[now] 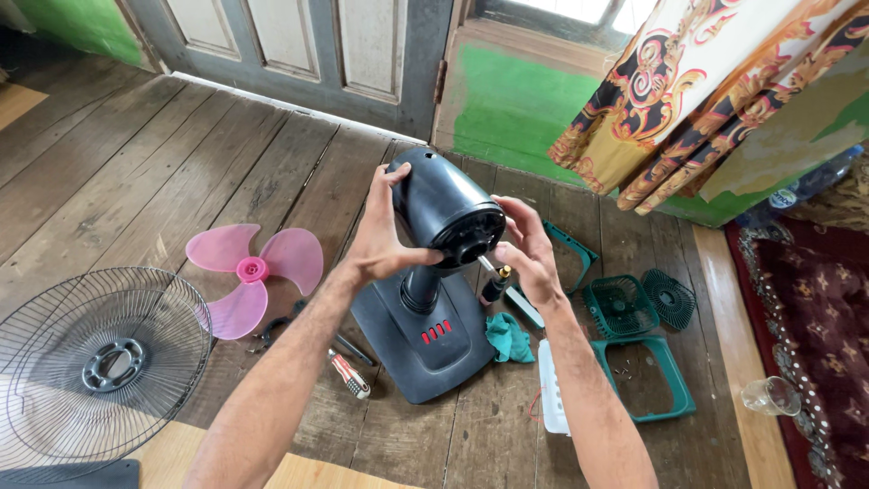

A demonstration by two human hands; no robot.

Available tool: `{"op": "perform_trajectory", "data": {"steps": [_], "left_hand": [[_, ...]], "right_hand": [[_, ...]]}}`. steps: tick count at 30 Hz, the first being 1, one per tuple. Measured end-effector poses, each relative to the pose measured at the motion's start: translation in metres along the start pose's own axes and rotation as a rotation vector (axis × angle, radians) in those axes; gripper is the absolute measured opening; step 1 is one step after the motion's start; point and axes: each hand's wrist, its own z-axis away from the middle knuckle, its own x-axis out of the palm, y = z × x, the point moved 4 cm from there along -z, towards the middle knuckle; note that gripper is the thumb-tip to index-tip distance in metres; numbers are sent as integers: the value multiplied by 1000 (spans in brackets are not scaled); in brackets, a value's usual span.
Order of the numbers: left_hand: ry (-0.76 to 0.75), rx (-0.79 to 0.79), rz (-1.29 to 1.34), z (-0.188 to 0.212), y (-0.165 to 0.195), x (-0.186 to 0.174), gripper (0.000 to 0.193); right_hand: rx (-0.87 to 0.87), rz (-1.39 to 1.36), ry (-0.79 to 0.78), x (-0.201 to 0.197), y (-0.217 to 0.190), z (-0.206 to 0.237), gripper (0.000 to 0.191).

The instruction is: The person services a disassembled pedestal fan on the floor. They brush dust from the fan guard and blade assembly with a brush, remove the motor housing cover from the stand, unscrew components with a screwdriver, and wipe fan parts with a cloth.

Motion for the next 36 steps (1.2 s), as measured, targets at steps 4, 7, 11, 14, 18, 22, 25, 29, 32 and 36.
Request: {"op": "perform_trajectory", "data": {"steps": [4, 7, 11, 14, 18, 22, 25, 29, 32, 36], "left_hand": [[-102, 6, 55, -12, -8, -4, 138], [-159, -16, 83, -17, -13, -5, 136], [-201, -57, 87, -22, -17, -6, 136], [-201, -79, 63, -22, -18, -7, 136], [-198, -77, 100, -20, -19, -6, 134], [-201, -39, 162, -20, -22, -5, 132], [-198, -42, 175, -21, -25, -4, 132], [-208, -59, 161, -22, -29, -1, 134], [-211, -54, 163, -21, -28, 2, 140], [-215, -22, 115, -9, -20, 6, 155]], "right_hand": [[8, 84, 59, -3, 0, -11, 49], [-42, 153, 113, 0, -4, -15, 43], [-143, 264, 126, 3, -13, -17, 37], [-168, 345, 160, 6, -15, -17, 34], [-179, 432, 202, 7, -14, -15, 30], [-150, 270, 129, 2, -9, -21, 28], [-140, 142, 45, -2, -5, -26, 30], [-91, -40, 4, 0, 8, -25, 39], [-46, -89, 4, 4, 19, -22, 51], [74, -149, 27, 5, 31, -18, 63]]}}
